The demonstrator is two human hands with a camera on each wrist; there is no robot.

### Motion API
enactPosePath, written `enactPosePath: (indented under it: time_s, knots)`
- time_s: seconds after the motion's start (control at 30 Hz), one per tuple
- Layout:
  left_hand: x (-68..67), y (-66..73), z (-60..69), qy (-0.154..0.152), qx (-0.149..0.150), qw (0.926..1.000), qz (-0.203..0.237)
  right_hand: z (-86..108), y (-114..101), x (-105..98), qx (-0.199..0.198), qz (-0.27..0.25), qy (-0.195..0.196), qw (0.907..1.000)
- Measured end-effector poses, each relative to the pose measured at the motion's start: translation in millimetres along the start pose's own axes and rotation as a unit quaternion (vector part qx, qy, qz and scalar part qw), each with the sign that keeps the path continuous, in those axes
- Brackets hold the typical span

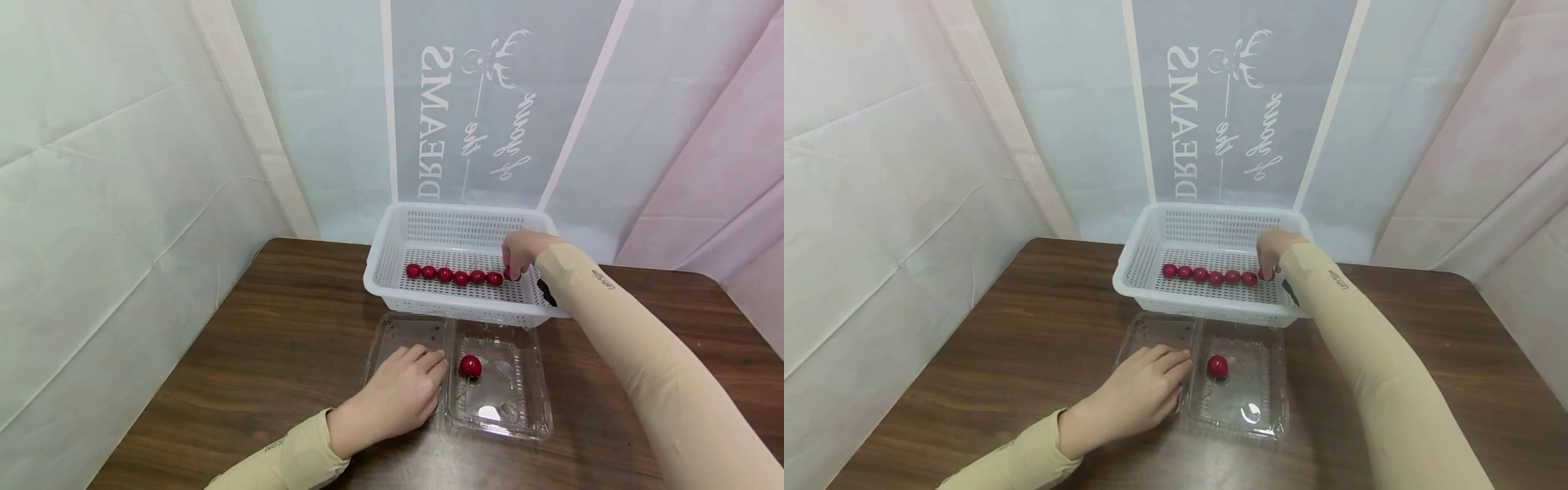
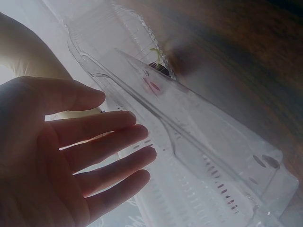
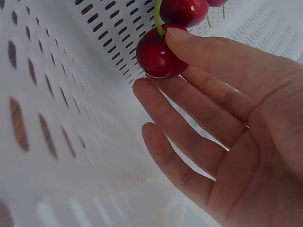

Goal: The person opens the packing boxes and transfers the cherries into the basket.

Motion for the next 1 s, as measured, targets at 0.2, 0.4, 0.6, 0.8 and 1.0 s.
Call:
enactPosePath:
  time_s: [0.2, 0.4, 0.6, 0.8, 1.0]
  knots:
    - [-0.8, -0.1, -0.2, 0.0, -0.001, 1.0, -0.001, -5.1, 5.2, 4.4, 0.015, -0.007, -0.009, 0.9998]
    - [-1.6, -0.2, -0.4, -0.002, -0.002, 1.0, 0.002, -5.5, 6.1, 8.4, 0.026, -0.012, -0.02, 0.9994]
    - [-0.4, -0.8, -0.1, -0.003, -0.003, 1.0, 0.002, -5.5, 6.3, 10.8, 0.031, -0.021, -0.025, 0.999]
    - [-0.2, -1.0, 0.0, -0.004, -0.003, 1.0, 0.006, -6.7, 7.2, 12.9, 0.032, -0.019, -0.027, 0.9989]
    - [0.3, -1.2, -0.1, -0.006, -0.003, 1.0, 0.005, -8.2, 7.7, 13.0, 0.034, -0.025, -0.026, 0.9988]
Point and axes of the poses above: each hand's wrist, its own z-axis away from the middle knuckle, its own x-axis out of the palm, y = z × x, the point moved 8 cm from there along -z, towards the middle knuckle, and after that the axes turned 3 degrees about -y, right-handed, at the moved point
